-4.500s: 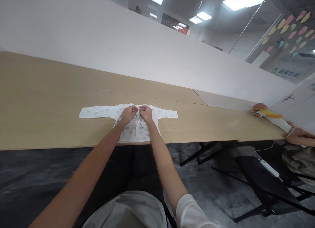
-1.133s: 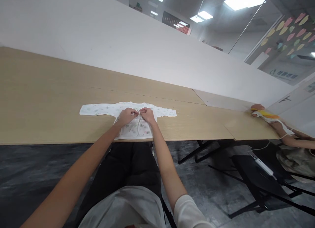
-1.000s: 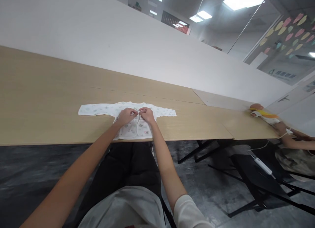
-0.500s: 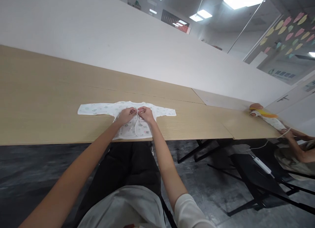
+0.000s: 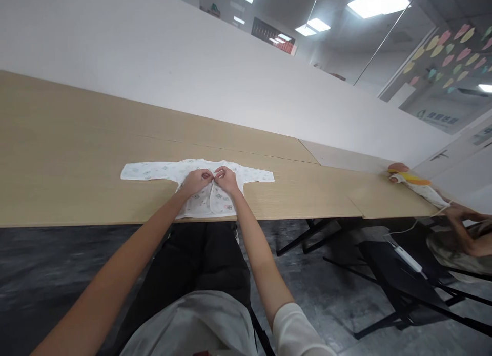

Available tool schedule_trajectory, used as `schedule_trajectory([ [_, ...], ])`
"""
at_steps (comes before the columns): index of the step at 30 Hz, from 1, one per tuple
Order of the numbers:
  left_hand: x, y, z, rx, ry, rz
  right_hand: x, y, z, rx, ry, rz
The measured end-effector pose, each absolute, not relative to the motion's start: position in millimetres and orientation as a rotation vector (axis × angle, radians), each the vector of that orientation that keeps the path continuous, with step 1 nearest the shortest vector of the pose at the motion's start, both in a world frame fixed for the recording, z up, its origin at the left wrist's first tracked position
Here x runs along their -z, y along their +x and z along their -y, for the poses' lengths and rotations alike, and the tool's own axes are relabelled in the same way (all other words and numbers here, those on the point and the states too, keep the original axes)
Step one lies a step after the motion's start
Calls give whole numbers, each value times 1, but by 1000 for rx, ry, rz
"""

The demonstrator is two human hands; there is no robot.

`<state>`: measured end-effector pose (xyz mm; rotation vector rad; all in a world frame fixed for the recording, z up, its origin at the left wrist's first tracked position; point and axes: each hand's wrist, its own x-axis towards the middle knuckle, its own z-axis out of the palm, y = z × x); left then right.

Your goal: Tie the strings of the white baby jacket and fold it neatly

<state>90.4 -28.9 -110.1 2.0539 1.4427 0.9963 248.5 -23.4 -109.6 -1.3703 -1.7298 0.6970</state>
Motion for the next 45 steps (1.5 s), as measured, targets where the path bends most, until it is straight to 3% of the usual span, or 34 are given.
schedule_trajectory([
  [25, 109, 92, 31, -782, 2216, -1795, 110, 250, 20, -870, -1433, 1613],
  [45, 108, 92, 34, -766, 2299, -1771, 105, 251, 24, -697, -1459, 1844],
])
